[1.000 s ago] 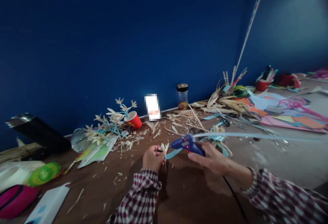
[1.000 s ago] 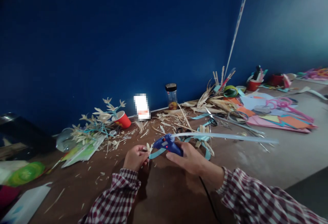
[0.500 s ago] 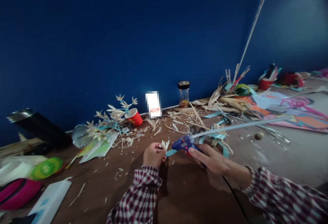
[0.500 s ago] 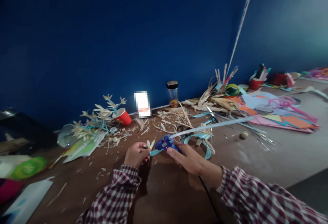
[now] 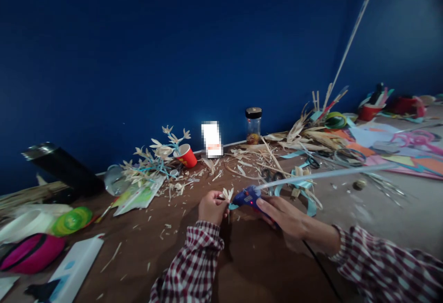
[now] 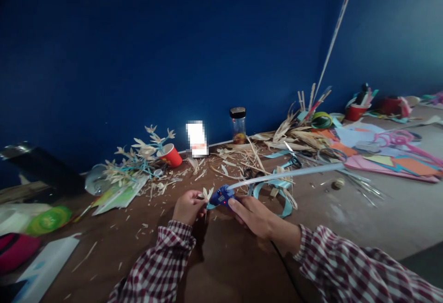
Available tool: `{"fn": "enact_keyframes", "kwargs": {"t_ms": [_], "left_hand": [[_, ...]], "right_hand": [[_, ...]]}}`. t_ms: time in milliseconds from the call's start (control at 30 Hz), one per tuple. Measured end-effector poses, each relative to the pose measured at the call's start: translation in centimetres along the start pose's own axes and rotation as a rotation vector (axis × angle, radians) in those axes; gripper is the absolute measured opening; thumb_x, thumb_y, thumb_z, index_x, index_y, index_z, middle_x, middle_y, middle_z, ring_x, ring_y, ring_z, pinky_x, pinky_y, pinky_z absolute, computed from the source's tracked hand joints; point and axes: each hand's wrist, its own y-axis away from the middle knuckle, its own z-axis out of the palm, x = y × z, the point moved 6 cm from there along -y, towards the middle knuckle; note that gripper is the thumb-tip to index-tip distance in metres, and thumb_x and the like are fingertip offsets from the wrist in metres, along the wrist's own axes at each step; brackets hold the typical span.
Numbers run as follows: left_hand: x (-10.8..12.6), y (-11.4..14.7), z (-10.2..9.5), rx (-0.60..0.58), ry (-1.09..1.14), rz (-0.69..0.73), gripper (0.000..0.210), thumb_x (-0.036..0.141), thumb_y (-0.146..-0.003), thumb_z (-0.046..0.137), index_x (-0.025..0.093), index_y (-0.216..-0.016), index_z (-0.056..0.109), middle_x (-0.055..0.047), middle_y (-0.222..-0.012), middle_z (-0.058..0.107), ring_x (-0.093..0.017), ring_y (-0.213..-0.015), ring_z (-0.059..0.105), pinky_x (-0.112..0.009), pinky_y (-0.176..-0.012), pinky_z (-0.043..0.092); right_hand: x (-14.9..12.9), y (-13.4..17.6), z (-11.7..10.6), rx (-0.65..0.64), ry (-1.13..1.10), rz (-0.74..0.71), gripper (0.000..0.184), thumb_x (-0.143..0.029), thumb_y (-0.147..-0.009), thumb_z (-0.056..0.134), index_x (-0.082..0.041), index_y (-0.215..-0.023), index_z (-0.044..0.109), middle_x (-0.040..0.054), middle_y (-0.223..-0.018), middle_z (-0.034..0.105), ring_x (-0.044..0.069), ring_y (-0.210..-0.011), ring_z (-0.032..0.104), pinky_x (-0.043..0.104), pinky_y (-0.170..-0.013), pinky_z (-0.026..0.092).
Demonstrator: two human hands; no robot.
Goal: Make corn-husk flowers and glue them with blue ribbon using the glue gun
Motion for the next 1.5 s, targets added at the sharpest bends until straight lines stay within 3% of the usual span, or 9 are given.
{"fn": "enact_keyframes", "kwargs": {"t_ms": [400,800,1067,1300,1500], "left_hand": [[0.4,0.3,-0.3,0.01,-0.049,0.017,0.02,0.02,-0.064,0.062,0.015,-0.083,0.058,0.003,-0.044,0.06,-0.011,-0.038,0.056,-0.018,-0.039,0.039],[0.3,0.3,-0.2,0.01,-0.033,0.006,0.016,0.019,-0.065,0.062,0.015,-0.08,0.058,0.004,-0.043,0.059,-0.01,-0.039,0.055,-0.018,-0.039,0.04],[0.4,0.3,-0.2,-0.02,0.008,0.043,0.018,0.019,-0.063,0.06,0.014,-0.081,0.055,0.004,-0.044,0.059,-0.011,-0.039,0.055,-0.018,-0.038,0.04],[0.3,0.2,-0.2,-0.031,0.016,0.04,0.018,0.019,-0.064,0.06,0.015,-0.08,0.054,0.004,-0.043,0.058,-0.012,-0.039,0.056,-0.018,-0.038,0.04],[0.2,0.1,-0.1,-0.034,0.007,0.044,0.018,0.021,-0.063,0.06,0.016,-0.079,0.053,0.003,-0.045,0.059,-0.012,-0.04,0.057,-0.019,-0.039,0.041]], "right_hand": [[-0.2,0.0,0.1,0.033,-0.006,0.042,0.043,-0.049,-0.086,0.027,-0.016,-0.068,0.049,-0.0017,-0.054,0.047,0.01,-0.049,0.044,0.022,-0.046,0.034],[-0.8,0.0,-0.6,0.029,0.062,-0.024,0.044,-0.045,-0.088,0.025,-0.018,-0.06,0.045,-0.0029,-0.05,0.047,0.011,-0.048,0.046,0.023,-0.049,0.035],[-1.9,0.2,-1.3,0.097,0.245,-0.05,0.033,-0.038,-0.087,0.031,-0.019,-0.076,0.056,0.0027,-0.066,0.059,0.016,-0.063,0.055,0.028,-0.061,0.041],[-1.4,0.2,-1.0,0.077,0.199,-0.033,0.045,-0.043,-0.089,0.024,-0.018,-0.067,0.055,-0.0008,-0.05,0.051,0.013,-0.05,0.051,0.025,-0.052,0.039],[-1.4,0.4,-1.0,0.141,0.299,-0.027,0.037,-0.04,-0.087,0.03,-0.018,-0.077,0.058,0.0044,-0.065,0.058,0.018,-0.064,0.055,0.029,-0.06,0.042]]}}
